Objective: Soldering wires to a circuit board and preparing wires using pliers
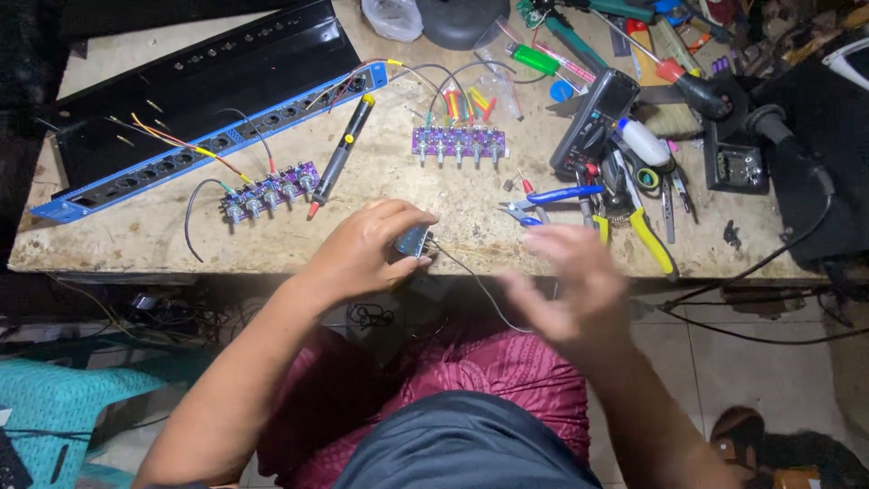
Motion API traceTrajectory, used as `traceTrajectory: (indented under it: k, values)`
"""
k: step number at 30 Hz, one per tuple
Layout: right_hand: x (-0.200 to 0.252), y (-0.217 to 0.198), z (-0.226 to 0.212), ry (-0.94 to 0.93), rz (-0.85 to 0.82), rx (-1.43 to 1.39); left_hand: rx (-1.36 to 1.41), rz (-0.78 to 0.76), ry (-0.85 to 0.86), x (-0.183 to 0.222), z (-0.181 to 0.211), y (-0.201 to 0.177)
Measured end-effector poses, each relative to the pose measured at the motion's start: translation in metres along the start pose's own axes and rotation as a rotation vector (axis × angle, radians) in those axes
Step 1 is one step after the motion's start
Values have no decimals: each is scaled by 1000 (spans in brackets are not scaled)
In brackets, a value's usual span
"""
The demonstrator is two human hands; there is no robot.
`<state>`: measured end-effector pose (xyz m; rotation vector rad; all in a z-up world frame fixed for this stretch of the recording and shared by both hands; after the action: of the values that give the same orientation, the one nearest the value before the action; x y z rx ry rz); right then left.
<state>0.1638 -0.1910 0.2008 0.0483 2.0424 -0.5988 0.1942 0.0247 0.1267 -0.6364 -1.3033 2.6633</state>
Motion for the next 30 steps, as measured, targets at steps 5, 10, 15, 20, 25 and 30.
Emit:
traceTrajectory:
  k: [5,10,15,20,25,30]
  values:
    - [35,95,-11,-235,-305,229,202,42,-66,13,13,-18]
    - [16,92,-22,-370,-242,96,306,122,-152,35,-1,-37]
    - [1,88,-23,-498,-385,135,293,158,-111,45,2,-43]
    - [-13,108,2,-23,-665,-166,76,242,-21,52,-16,-19]
    - [-17,123,25,314,-766,-269,-16,323,149,46,-3,-6]
    - [-13,130,38,234,-876,-194,-72,447,211,44,-14,11]
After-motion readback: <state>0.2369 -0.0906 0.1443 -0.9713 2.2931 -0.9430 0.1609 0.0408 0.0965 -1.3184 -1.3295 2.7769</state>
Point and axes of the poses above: each hand's wrist, its own x-axis away from the middle knuckle, its own y-axis out of the palm, z = x × y, the point moved 9 cm from there along -x, towards the middle knuckle, and after that the axes turned 11 degrees about z, right-handed, at the moved point
